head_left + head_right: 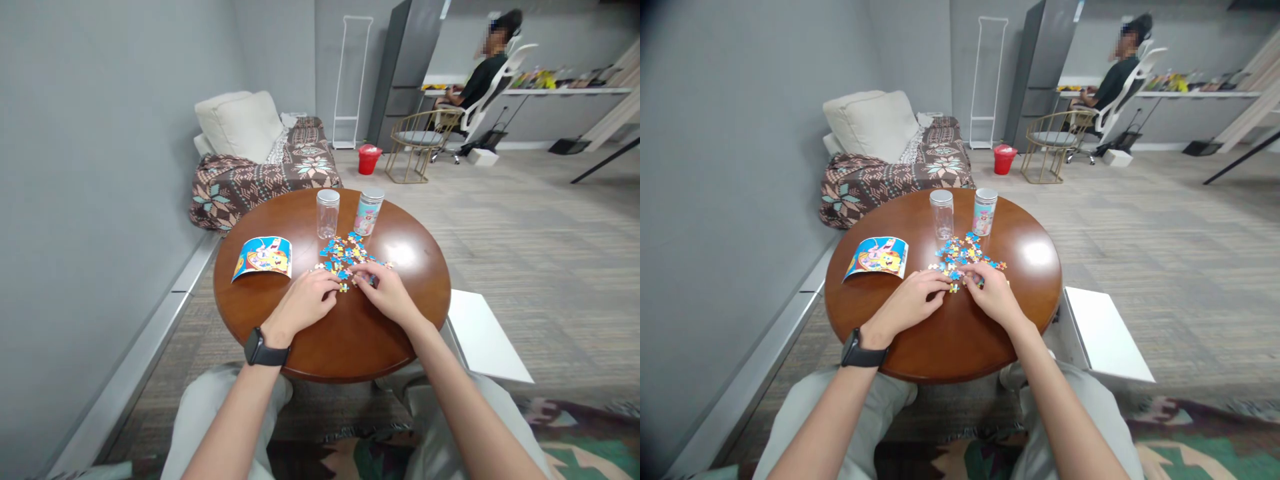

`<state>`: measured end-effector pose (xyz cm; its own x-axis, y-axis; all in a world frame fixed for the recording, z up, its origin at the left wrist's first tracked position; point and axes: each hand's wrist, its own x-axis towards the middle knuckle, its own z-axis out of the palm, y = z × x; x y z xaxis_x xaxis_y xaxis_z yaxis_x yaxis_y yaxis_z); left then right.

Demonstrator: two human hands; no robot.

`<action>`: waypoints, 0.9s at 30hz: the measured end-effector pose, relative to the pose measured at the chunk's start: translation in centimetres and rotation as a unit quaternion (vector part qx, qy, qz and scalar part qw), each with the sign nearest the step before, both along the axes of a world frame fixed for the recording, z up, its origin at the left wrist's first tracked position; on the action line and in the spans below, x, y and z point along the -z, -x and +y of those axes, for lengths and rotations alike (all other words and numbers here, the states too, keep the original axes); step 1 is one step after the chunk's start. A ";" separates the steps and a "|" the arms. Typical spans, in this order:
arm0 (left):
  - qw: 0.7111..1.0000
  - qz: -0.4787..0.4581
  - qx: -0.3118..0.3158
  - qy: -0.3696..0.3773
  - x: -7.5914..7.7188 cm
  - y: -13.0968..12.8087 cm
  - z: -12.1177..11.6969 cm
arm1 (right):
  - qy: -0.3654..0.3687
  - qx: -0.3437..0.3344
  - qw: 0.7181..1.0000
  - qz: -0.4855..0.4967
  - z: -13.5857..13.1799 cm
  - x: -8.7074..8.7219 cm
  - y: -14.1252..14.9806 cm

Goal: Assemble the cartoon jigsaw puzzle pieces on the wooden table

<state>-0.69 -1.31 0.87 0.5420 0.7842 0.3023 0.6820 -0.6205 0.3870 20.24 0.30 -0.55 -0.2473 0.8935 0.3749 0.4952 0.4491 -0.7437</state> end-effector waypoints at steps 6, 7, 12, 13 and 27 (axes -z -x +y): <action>1.000 -0.002 0.008 -0.009 0.1 0.1 0.1 | 0.003 0.018 1.000 0.007 -0.1 0.7 -0.2; 1.000 -0.006 0.014 -0.010 0.2 0.1 0.1 | 0.002 0.011 1.000 0.004 -0.1 0.8 -0.2; 0.999 -0.017 0.041 -0.015 0.5 0.1 0.0 | -0.008 -0.001 1.000 0.001 -0.1 1.1 -0.3; 0.999 -0.017 0.044 -0.016 0.5 0.1 0.0 | -0.011 -0.002 1.000 -0.001 0.0 1.2 -0.2; 0.999 -0.021 0.044 -0.010 0.5 0.2 -0.1 | -0.082 -0.051 0.994 -0.046 -0.1 1.1 0.1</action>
